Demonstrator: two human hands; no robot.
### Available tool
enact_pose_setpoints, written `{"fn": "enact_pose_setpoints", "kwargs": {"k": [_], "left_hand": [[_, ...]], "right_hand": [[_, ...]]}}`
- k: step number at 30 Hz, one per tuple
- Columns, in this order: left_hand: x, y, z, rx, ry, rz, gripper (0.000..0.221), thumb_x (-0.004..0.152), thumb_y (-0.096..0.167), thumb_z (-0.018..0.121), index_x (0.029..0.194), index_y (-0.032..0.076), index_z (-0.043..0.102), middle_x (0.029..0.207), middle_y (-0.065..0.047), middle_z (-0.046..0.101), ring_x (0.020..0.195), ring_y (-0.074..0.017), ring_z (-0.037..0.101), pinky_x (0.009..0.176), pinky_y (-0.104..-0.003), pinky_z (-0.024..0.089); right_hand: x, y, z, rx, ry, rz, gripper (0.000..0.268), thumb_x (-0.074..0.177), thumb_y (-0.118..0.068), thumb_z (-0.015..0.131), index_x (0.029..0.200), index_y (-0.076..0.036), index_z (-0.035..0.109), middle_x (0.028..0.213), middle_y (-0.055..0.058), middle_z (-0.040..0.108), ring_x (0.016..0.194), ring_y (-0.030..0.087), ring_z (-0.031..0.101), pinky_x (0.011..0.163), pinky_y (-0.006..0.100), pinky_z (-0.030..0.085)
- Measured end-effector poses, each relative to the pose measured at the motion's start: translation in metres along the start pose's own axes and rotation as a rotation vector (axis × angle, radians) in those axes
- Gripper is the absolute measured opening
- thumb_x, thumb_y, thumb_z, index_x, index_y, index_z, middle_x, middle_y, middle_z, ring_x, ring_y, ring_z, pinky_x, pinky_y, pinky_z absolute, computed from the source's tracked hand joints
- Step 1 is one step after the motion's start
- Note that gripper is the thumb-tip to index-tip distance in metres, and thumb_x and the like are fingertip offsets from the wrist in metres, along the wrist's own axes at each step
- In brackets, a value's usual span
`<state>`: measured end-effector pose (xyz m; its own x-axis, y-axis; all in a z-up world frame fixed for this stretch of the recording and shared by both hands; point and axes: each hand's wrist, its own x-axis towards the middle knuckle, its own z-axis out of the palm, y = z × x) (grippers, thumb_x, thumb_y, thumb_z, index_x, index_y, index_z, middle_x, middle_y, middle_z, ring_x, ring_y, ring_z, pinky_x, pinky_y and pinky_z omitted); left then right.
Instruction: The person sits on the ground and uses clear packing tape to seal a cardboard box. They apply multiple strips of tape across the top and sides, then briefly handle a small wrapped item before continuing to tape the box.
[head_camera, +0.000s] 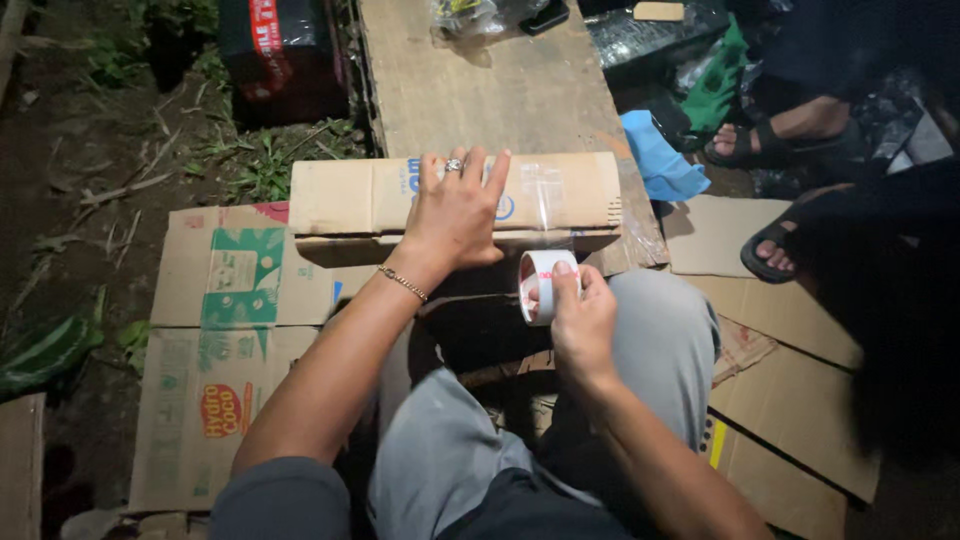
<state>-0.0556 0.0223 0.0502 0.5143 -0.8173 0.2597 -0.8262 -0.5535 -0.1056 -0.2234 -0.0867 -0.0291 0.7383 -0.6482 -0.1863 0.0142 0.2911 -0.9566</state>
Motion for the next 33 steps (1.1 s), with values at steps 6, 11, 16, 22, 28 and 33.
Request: {"fn": "enact_pose_setpoints", "kwargs": {"k": [6,11,16,22,28,33], "left_hand": [[0.001,0.005,-0.003,0.015,0.013,0.001,0.123,0.041,0.055,0.095,0.143,0.004,0.048,0.121,-0.017,0.056,0.116,-0.0331,0.058,0.099,-0.057,0.036],[0.007,0.009,-0.008,0.025,-0.174,-0.027,0.126,0.047,0.051,0.096,0.149,0.001,0.040,0.150,-0.024,0.036,0.136,-0.0428,0.045,0.100,-0.063,0.032],[0.014,0.021,-0.006,0.061,-0.141,0.339,0.100,0.067,0.033,0.087,0.154,0.022,0.038,0.172,-0.012,0.016,0.156,-0.0378,0.025,0.110,-0.072,0.023],[0.010,0.034,0.016,-0.013,-0.053,0.512,0.098,0.075,0.010,0.073,0.162,0.034,0.032,0.170,-0.007,0.021,0.154,-0.0313,0.028,0.123,-0.056,0.021],[0.001,0.044,0.007,0.062,0.155,0.384,0.100,0.068,0.015,0.075,0.156,0.033,0.032,0.166,-0.011,0.015,0.151,-0.0326,0.028,0.112,-0.070,0.016],[-0.061,0.091,0.008,-0.415,0.450,-0.180,0.082,0.077,0.008,0.070,0.153,0.003,0.040,0.153,-0.022,0.040,0.144,-0.0376,0.044,0.122,-0.057,0.032]], "right_hand": [[0.005,0.030,-0.003,-0.117,0.053,-0.011,0.029,0.103,-0.028,0.060,0.094,-0.001,0.062,0.074,0.007,0.070,0.058,0.010,0.063,0.053,0.027,0.052],[0.015,0.035,0.000,-0.134,0.041,0.087,0.029,0.102,-0.027,0.059,0.089,-0.002,0.061,0.070,0.009,0.070,0.053,0.012,0.062,0.049,0.029,0.051],[0.019,0.031,0.002,-0.080,0.026,0.121,0.028,0.101,-0.026,0.059,0.089,-0.001,0.060,0.070,0.009,0.070,0.053,0.014,0.062,0.048,0.029,0.051],[0.013,0.048,-0.008,-0.060,0.027,0.077,0.028,0.104,-0.028,0.057,0.096,-0.001,0.058,0.073,0.008,0.070,0.056,0.013,0.063,0.051,0.028,0.053],[-0.008,0.046,-0.014,-0.085,0.074,-0.235,0.034,0.102,-0.018,0.058,0.127,-0.002,0.042,0.103,0.012,0.064,0.091,0.017,0.063,0.081,0.030,0.053],[-0.022,-0.014,-0.069,-0.318,0.018,-0.617,0.031,0.103,-0.008,0.060,0.130,0.003,0.051,0.130,0.015,0.059,0.122,0.023,0.057,0.105,0.035,0.047]]}}
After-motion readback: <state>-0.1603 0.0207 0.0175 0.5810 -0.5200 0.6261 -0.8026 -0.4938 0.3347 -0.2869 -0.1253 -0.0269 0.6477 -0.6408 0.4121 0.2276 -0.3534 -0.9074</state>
